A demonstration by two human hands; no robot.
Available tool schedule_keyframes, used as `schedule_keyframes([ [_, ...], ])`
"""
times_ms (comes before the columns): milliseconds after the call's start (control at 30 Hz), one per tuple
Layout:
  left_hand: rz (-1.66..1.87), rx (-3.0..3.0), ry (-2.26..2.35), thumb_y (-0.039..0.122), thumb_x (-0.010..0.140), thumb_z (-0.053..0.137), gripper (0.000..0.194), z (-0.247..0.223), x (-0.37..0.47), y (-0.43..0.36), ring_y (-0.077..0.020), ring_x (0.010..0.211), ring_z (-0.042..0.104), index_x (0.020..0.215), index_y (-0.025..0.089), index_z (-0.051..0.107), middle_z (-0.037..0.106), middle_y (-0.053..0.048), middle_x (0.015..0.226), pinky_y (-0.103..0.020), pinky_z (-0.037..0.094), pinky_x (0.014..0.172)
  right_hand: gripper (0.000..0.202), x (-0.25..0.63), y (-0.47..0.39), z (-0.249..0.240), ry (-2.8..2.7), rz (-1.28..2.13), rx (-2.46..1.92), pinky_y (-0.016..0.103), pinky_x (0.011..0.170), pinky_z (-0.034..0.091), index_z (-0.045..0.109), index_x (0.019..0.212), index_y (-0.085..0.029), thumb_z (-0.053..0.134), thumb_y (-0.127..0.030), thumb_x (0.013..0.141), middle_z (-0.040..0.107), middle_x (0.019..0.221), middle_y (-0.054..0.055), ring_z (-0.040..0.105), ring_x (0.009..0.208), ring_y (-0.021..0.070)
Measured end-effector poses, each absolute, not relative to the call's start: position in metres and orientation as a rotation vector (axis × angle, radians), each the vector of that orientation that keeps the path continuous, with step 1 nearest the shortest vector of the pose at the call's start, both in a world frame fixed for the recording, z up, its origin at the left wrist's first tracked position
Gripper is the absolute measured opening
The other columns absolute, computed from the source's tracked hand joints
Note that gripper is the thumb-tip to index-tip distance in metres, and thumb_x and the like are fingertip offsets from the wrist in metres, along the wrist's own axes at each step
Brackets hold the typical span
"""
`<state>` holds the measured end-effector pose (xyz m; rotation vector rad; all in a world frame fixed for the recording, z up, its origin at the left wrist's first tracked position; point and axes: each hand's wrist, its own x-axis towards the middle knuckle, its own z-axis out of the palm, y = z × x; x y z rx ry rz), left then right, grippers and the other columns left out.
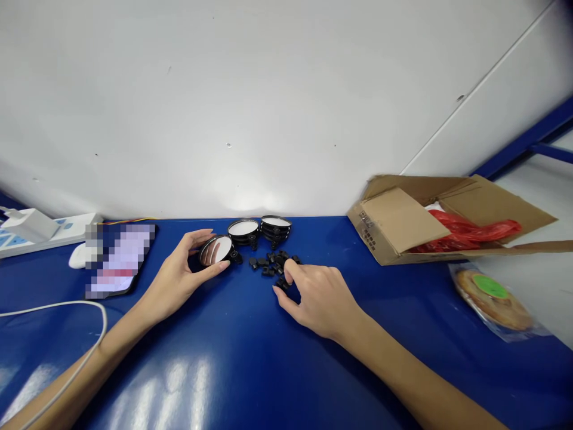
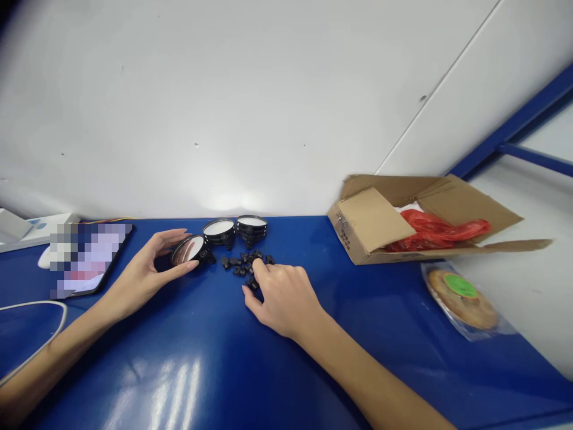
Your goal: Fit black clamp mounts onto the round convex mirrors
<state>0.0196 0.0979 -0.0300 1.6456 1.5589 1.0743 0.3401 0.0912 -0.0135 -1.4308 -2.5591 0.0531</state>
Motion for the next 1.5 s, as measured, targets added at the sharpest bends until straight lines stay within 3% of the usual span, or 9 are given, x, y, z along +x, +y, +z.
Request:
schedule_keyframes([
  [600,1.090,1.614,1.561,0.066,0.085,0.097,0.091,-0.0285,0.0216,0.0991,-0.0374,0.148,0.070,0.160,0.030,0.062,0.075,-0.013,0.158,-0.062,0.050,0.132,0.019,0.3400,0.0908,-0.0127,-2.630,0.123,-1.360,0.035,0.063,0.020,0.060,0.097,-0.023,0.067,-0.032,0.112,0.074,0.080,0.000,0.060,0.066,0.0174],
  [1500,1.107,1.613,1.582,0.067,0.091,0.094,0.074,-0.0245,0.0229,0.0979,-0.0369,0.148,0.069,0.151,0.031,0.071,0.074,-0.009,0.161,-0.058,0.051,0.129,0.019,0.3406,0.0903,-0.0103,-2.630,0.217,-1.370,0.035,0.063,0.023,0.056,0.097,-0.024,0.064,-0.031,0.113,0.075,0.086,0.001,0.062,0.068,0.0183],
])
